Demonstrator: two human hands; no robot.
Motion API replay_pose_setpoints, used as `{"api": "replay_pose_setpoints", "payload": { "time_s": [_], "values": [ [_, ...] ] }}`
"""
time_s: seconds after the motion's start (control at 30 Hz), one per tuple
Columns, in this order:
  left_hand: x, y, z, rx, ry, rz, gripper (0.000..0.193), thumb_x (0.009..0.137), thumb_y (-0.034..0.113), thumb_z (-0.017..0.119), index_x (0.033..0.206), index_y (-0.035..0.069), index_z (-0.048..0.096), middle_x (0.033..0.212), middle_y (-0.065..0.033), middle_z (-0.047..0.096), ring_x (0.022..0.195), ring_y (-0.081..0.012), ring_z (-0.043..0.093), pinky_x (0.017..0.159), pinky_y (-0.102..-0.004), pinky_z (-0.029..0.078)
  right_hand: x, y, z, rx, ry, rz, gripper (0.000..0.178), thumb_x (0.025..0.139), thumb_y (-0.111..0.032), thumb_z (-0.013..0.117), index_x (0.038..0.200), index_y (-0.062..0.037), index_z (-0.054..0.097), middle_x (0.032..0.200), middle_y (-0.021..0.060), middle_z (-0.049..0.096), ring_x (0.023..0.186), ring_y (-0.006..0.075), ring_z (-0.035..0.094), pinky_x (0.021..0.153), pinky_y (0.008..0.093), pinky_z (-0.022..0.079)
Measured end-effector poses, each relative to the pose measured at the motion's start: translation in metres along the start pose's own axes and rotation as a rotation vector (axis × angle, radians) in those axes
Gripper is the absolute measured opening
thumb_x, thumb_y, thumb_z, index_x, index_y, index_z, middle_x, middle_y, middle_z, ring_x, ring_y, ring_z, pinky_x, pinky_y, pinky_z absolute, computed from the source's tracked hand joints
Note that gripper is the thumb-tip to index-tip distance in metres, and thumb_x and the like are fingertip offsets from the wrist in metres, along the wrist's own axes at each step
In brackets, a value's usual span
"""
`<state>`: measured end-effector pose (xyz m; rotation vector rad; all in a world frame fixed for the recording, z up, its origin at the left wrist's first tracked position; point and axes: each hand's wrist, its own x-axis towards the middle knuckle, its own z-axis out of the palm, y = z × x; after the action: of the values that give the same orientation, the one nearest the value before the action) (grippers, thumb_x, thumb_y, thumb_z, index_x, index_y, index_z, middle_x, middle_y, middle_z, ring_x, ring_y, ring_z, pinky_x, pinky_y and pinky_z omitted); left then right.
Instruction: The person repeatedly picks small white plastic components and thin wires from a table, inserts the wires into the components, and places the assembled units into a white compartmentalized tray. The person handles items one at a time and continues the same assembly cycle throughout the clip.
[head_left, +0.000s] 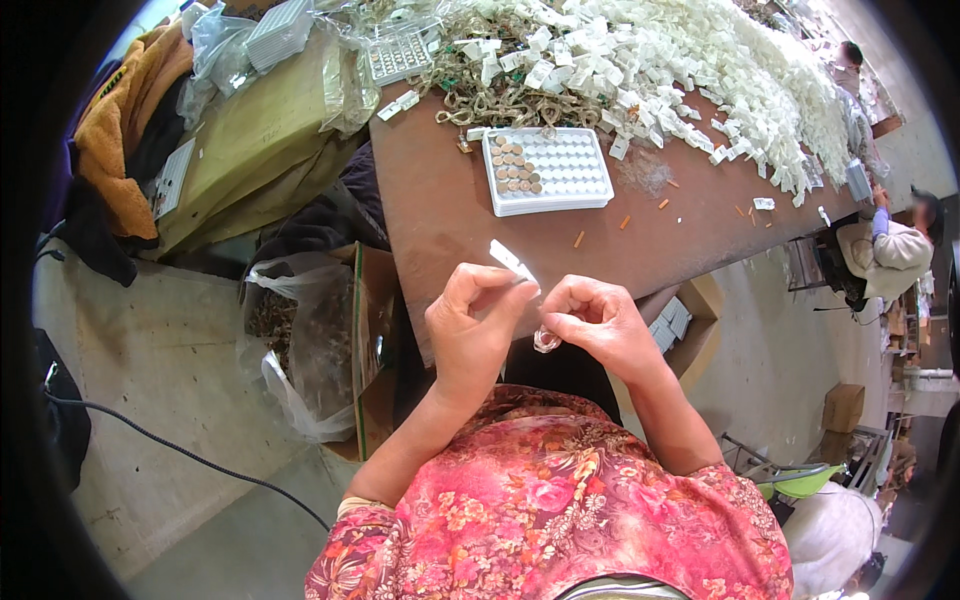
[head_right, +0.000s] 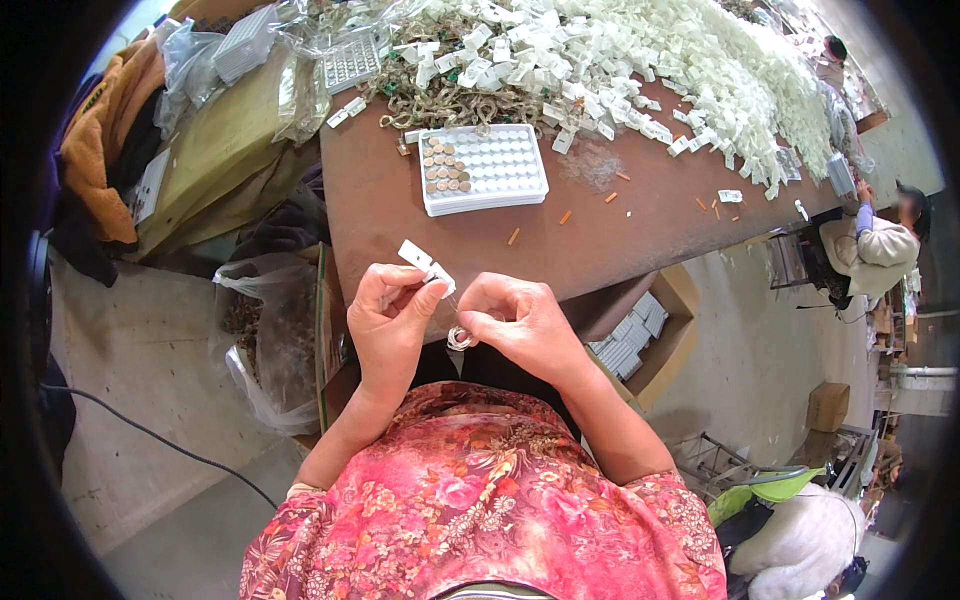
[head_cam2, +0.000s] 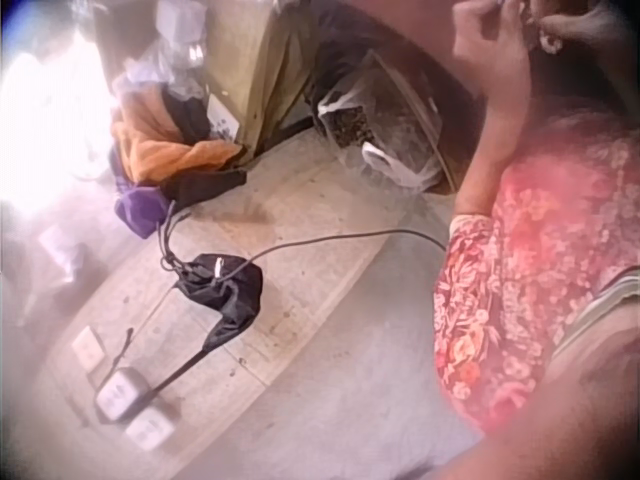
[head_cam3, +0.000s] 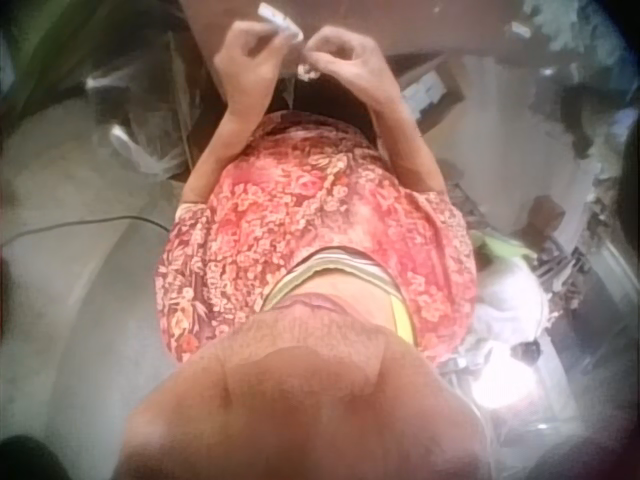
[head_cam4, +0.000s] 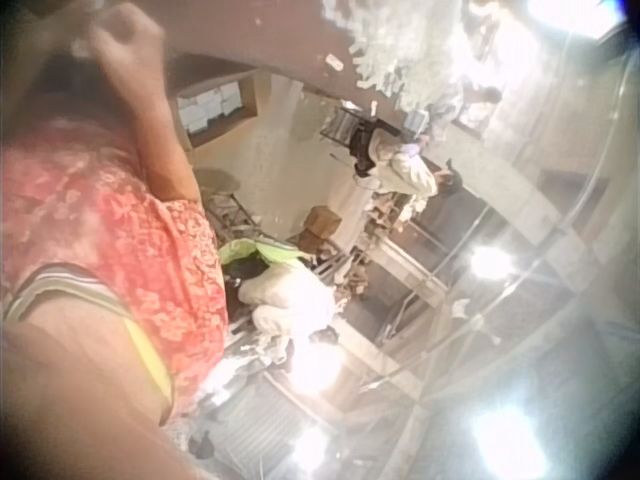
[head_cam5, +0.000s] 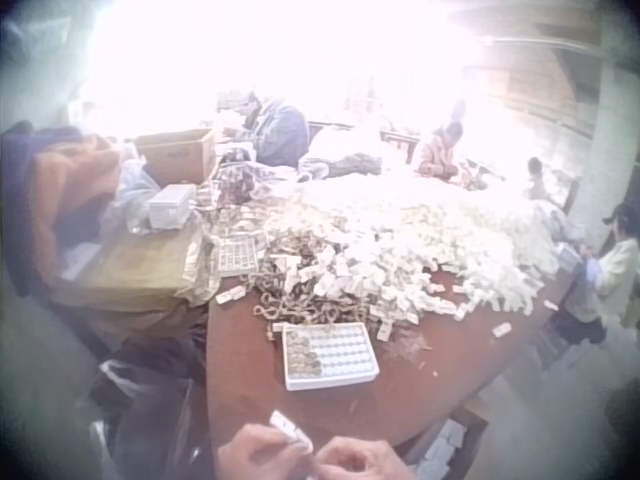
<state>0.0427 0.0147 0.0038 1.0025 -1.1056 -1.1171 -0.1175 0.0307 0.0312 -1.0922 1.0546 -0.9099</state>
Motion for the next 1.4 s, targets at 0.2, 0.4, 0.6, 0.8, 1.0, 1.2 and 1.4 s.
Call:
{"api": "replay_pose_setpoints", "payload": {
  "time_s": [0.2, 0.4, 0.6, 0.8, 1.0, 1.2, 1.4],
  "values": [
    [0.001, 0.000, -0.001, 0.137, -0.038, 0.112, 0.017, 0.076, 0.001, 0.076, 0.086, 0.000, 0.062, 0.079, -0.0060, 0.067, 0.075, -0.0117, 0.066, 0.067, -0.0247, 0.052, 0.001, -0.007, 0.009, -0.223, 0.152, -0.149, 0.007, 0.087, -0.004, 0.063, 0.087, 0.0029, 0.062, 0.076, 0.0032, 0.064, 0.073, 0.0086, 0.062, 0.068, 0.0259, 0.052],
    [0.003, 0.003, -0.009, 0.217, -0.120, 0.127, 0.017, 0.082, 0.000, 0.073, 0.091, 0.001, 0.059, 0.087, -0.0053, 0.064, 0.081, -0.0103, 0.063, 0.074, -0.0242, 0.052, 0.005, -0.014, 0.010, -0.526, 0.190, -0.297, 0.005, 0.086, -0.002, 0.063, 0.087, 0.0030, 0.062, 0.071, 0.0060, 0.064, 0.067, 0.0085, 0.062, 0.060, 0.0261, 0.052],
    [0.002, -0.003, -0.003, -0.391, -0.055, -0.166, 0.012, 0.090, 0.007, 0.065, 0.096, 0.005, 0.055, 0.092, -0.0079, 0.067, 0.081, -0.0130, 0.063, 0.075, -0.0264, 0.050, 0.007, -0.009, 0.019, -0.169, 0.175, -0.177, 0.007, 0.089, -0.004, 0.064, 0.087, 0.0027, 0.063, 0.073, 0.0028, 0.065, 0.067, 0.0056, 0.060, 0.060, 0.0240, 0.050],
    [0.002, -0.014, 0.005, -0.843, -0.060, -0.446, 0.016, 0.096, 0.023, 0.059, 0.102, 0.009, 0.052, 0.100, -0.0109, 0.066, 0.090, -0.0145, 0.063, 0.071, -0.0265, 0.050, 0.012, 0.003, 0.031, -0.122, 0.262, -0.233, 0.007, 0.089, -0.005, 0.066, 0.091, 0.0015, 0.064, 0.078, 0.0019, 0.066, 0.071, 0.0045, 0.059, 0.063, 0.0215, 0.049],
    [0.041, -0.022, 0.006, -0.949, 0.082, -0.379, 0.016, 0.100, 0.019, 0.051, 0.109, 0.006, 0.047, 0.100, -0.0106, 0.062, 0.091, -0.0185, 0.063, 0.074, -0.0281, 0.050, 0.059, -0.016, -0.011, -0.487, 0.441, -0.350, 0.018, 0.089, -0.011, 0.066, 0.105, -0.0018, 0.067, 0.089, 0.0049, 0.067, 0.080, 0.0082, 0.062, 0.069, 0.0243, 0.049],
    [0.054, -0.033, 0.007, -0.924, 0.134, -0.441, 0.013, 0.102, 0.018, 0.047, 0.108, 0.006, 0.047, 0.099, -0.0115, 0.059, 0.064, -0.0080, 0.047, 0.051, -0.0180, 0.039, 0.139, -0.031, -0.044, -0.958, 0.401, -0.606, 0.013, 0.084, -0.015, 0.069, 0.094, -0.0081, 0.071, 0.084, 0.0096, 0.065, 0.070, 0.0248, 0.065, 0.065, 0.0340, 0.051],
    [0.052, -0.035, 0.005, -0.881, 0.063, -0.395, 0.012, 0.101, 0.018, 0.049, 0.108, 0.009, 0.049, 0.099, -0.0072, 0.060, 0.058, -0.0036, 0.040, 0.047, -0.0157, 0.032, 0.157, -0.030, -0.046, -1.060, 0.266, -0.541, 0.011, 0.081, -0.017, 0.070, 0.086, -0.0080, 0.070, 0.081, 0.0087, 0.063, 0.076, 0.0273, 0.063, 0.069, 0.0372, 0.050]
  ]
}}
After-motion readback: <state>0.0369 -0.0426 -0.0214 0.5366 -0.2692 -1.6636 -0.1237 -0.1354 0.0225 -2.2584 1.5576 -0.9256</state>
